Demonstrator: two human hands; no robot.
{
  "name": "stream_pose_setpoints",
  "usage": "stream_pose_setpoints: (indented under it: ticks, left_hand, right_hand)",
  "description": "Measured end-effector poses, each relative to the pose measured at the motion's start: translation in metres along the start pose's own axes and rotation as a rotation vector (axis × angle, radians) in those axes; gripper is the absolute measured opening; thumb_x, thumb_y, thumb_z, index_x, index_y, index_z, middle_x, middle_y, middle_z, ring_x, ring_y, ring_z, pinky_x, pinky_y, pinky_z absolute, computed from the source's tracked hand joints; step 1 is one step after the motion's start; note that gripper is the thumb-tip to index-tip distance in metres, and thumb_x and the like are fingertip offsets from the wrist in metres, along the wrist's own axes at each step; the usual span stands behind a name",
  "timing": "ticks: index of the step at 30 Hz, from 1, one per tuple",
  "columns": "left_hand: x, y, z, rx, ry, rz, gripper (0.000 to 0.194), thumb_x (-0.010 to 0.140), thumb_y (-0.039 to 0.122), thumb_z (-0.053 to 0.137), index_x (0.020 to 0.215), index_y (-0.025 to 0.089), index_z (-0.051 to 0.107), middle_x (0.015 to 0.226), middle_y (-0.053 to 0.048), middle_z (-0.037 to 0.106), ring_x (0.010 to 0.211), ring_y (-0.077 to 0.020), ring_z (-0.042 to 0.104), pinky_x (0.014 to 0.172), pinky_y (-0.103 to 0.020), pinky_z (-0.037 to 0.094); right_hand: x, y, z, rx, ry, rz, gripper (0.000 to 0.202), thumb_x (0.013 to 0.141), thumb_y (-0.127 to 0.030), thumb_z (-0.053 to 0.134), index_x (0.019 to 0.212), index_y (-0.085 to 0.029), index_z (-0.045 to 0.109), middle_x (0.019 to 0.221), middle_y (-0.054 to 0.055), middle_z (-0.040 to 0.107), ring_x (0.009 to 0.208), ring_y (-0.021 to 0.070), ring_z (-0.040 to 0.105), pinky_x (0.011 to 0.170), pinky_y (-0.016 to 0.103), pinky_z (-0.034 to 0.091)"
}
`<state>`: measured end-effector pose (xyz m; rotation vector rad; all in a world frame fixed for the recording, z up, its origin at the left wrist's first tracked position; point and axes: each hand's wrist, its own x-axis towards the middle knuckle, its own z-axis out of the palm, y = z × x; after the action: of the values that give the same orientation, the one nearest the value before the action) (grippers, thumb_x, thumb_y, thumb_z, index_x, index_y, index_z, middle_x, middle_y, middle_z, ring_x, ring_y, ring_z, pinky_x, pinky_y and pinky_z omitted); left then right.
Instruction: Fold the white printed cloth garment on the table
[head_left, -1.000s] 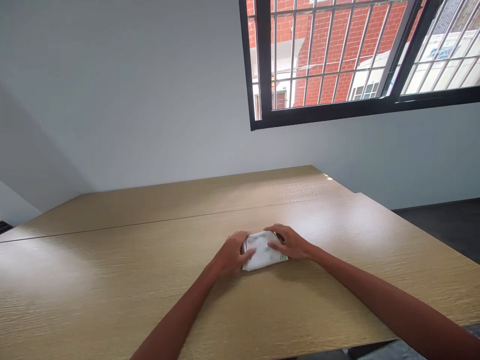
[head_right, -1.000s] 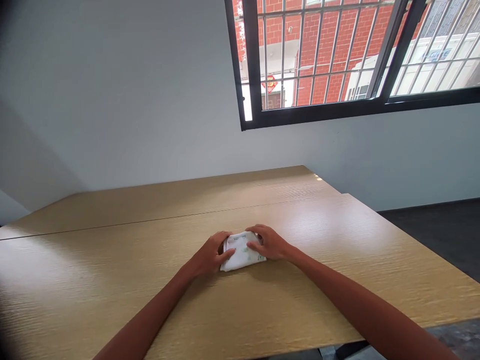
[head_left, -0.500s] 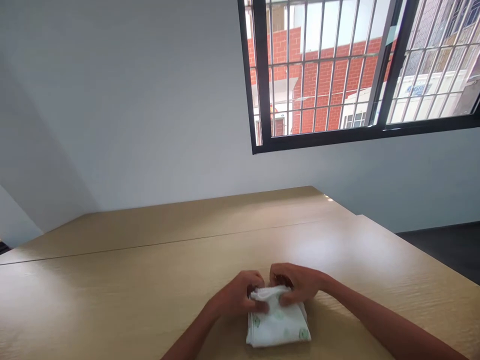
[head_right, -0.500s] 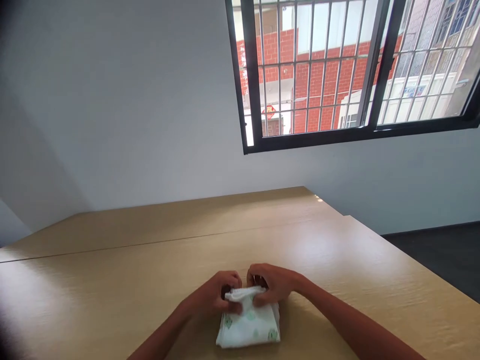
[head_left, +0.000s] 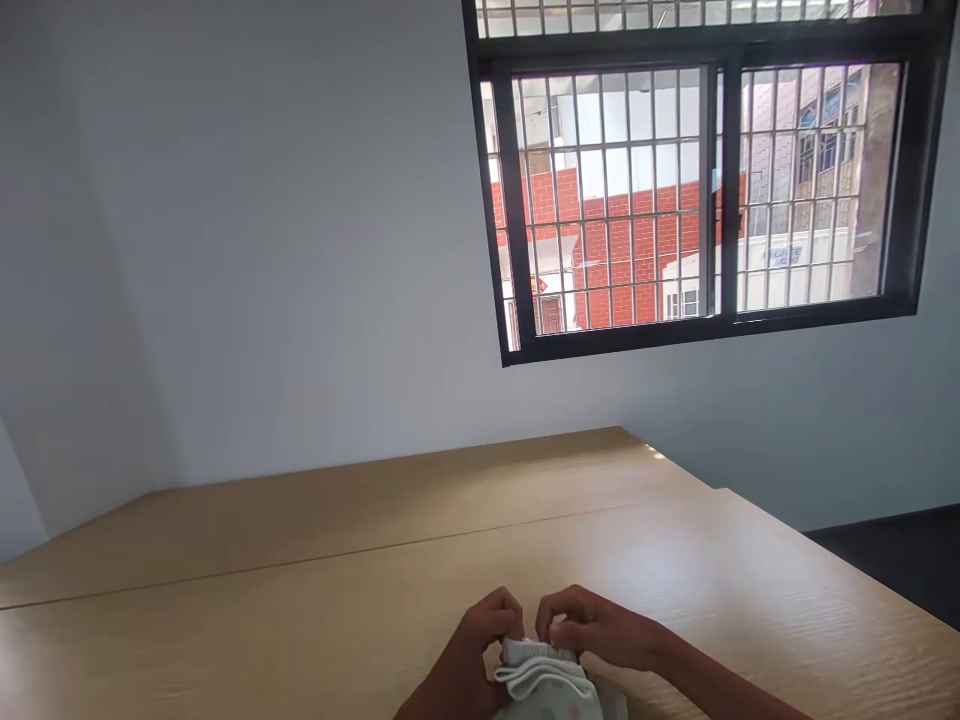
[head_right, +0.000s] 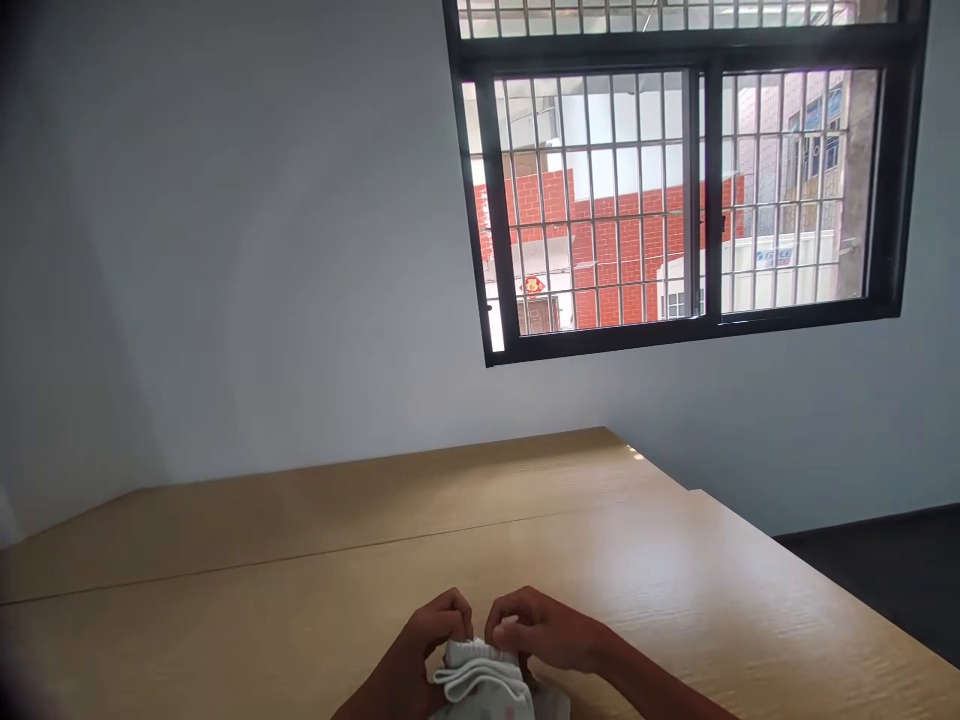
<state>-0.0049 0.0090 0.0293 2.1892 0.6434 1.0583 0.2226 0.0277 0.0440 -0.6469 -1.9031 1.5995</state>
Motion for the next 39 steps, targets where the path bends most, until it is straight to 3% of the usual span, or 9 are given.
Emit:
stream_pose_setpoints:
  ticks: [5,10,14,20,24,29,31,34,39]
  left_hand:
    - [0.005,0.003,0.005,0.027,0.022,0.108,0.028,0.074,0.010,0.065,0.095,0.023,0.052,0.089,-0.001,0.048,0.074,-0.0119,0.049,0.067,-0.022,0.041]
    - [0.004,0.018,0.006,0.100,-0.019,-0.037,0.014,0.072,0.015,0.068,0.078,0.020,0.056,0.087,-0.002,0.051,0.070,-0.0116,0.047,0.058,-0.020,0.038]
    - [-0.007,0.022,0.011,-0.016,0.070,-0.184,0.027,0.074,0.027,0.072,0.097,0.023,0.056,0.089,-0.002,0.056,0.074,-0.0144,0.050,0.064,-0.023,0.042]
    - [0.000,0.011,0.013,-0.089,0.094,-0.252,0.027,0.075,0.041,0.071,0.088,0.021,0.057,0.077,0.000,0.057,0.067,-0.0150,0.051,0.061,-0.026,0.040]
    - [0.010,0.010,-0.003,-0.102,0.038,-0.255,0.030,0.073,0.041,0.072,0.082,0.017,0.055,0.072,0.001,0.055,0.065,-0.0132,0.047,0.061,-0.024,0.038]
    - [0.018,0.027,-0.037,-0.296,-0.225,-0.243,0.055,0.074,0.066,0.062,0.089,0.013,0.058,0.079,-0.002,0.053,0.070,-0.0149,0.048,0.063,-0.025,0.039]
    - [0.021,0.037,-0.051,-0.235,-0.211,-0.231,0.055,0.076,0.067,0.059,0.084,0.013,0.058,0.076,-0.001,0.051,0.070,-0.0146,0.046,0.064,-0.025,0.038]
    - [0.019,0.061,-0.073,-0.038,-0.117,-0.214,0.037,0.084,0.049,0.062,0.074,0.014,0.054,0.069,0.001,0.046,0.066,-0.0117,0.044,0.061,-0.023,0.038]
    - [0.034,0.136,-0.123,0.104,0.094,-0.017,0.033,0.080,0.047,0.068,0.082,0.017,0.054,0.077,-0.004,0.056,0.065,-0.0140,0.054,0.052,-0.023,0.045]
  right_hand:
    - [0.000,0.002,-0.001,-0.121,-0.042,0.038,0.033,0.078,-0.047,0.062,0.086,-0.015,0.064,0.066,-0.004,0.047,0.058,0.0089,0.039,0.054,0.020,0.030]
    - [-0.001,-0.007,0.007,-0.060,0.041,0.096,0.025,0.079,-0.040,0.057,0.075,-0.015,0.057,0.066,-0.004,0.042,0.060,0.0090,0.038,0.056,0.020,0.032]
    - [-0.002,-0.012,0.014,-0.088,0.131,0.129,0.017,0.077,-0.034,0.057,0.080,-0.017,0.056,0.078,-0.001,0.049,0.067,0.0117,0.047,0.059,0.022,0.038]
    - [-0.002,-0.007,0.006,-0.078,0.051,0.142,0.024,0.086,-0.036,0.048,0.098,-0.018,0.060,0.087,0.001,0.057,0.074,0.0152,0.056,0.066,0.026,0.043]
    - [-0.004,-0.009,0.000,-0.390,0.038,0.012,0.041,0.098,-0.045,0.033,0.099,-0.017,0.062,0.090,0.004,0.062,0.080,0.0176,0.056,0.073,0.030,0.043]
    - [-0.010,-0.020,-0.015,-1.055,0.143,-0.067,0.047,0.099,-0.048,0.032,0.104,-0.015,0.065,0.079,0.008,0.062,0.075,0.0212,0.054,0.075,0.036,0.041]
    - [-0.014,-0.033,-0.022,-1.235,0.207,-0.199,0.044,0.095,-0.051,0.043,0.104,-0.014,0.066,0.078,0.009,0.061,0.078,0.0228,0.052,0.079,0.041,0.040]
    - [-0.025,-0.073,-0.023,-1.232,0.331,-0.440,0.038,0.090,-0.049,0.055,0.105,-0.016,0.066,0.077,0.008,0.059,0.085,0.0237,0.052,0.082,0.042,0.041]
    - [-0.042,-0.187,-0.009,-1.128,0.317,-0.683,0.035,0.089,-0.047,0.059,0.110,-0.020,0.063,0.086,0.003,0.058,0.077,0.0145,0.056,0.068,0.028,0.046]
